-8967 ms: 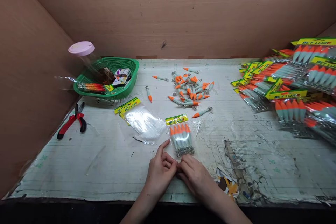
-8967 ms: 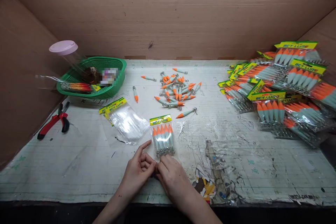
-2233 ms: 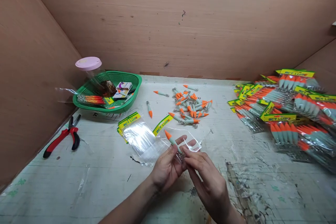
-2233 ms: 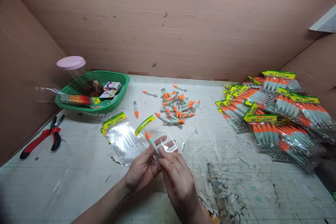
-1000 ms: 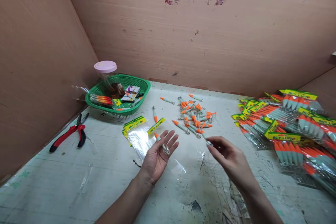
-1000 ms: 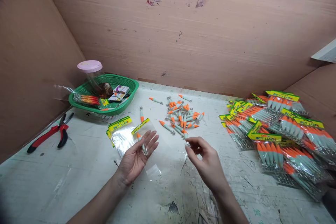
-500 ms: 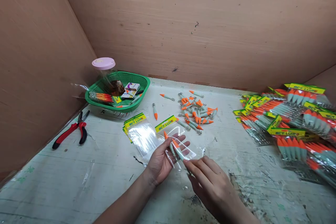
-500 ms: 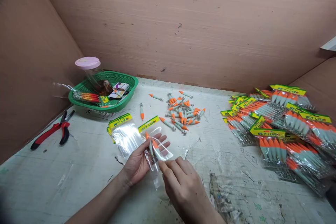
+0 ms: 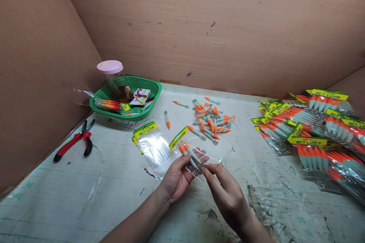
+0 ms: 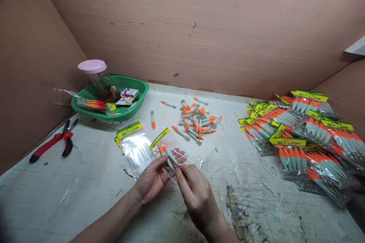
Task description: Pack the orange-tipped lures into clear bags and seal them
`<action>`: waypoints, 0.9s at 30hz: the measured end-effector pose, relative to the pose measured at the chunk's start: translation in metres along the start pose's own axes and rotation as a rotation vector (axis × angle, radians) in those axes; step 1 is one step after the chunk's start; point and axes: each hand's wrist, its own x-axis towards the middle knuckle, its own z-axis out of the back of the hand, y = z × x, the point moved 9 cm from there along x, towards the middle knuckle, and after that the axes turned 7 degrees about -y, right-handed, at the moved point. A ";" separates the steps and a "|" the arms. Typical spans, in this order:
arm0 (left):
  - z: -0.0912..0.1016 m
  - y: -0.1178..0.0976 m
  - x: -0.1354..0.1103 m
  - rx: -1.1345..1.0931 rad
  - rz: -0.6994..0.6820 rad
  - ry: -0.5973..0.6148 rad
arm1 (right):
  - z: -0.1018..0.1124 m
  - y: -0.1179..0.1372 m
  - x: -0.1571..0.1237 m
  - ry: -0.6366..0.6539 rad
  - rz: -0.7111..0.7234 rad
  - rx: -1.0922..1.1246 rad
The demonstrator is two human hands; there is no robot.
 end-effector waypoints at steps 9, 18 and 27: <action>0.007 -0.025 0.003 -0.128 -0.041 -0.076 | 0.051 -0.071 0.021 -0.132 -0.215 -0.209; 0.009 -0.056 0.005 -0.207 -0.138 -0.106 | -0.061 -0.119 0.028 0.302 0.022 -0.372; 0.021 -0.055 0.011 -0.169 -0.174 -0.187 | -0.033 -0.072 0.019 0.370 0.164 -0.251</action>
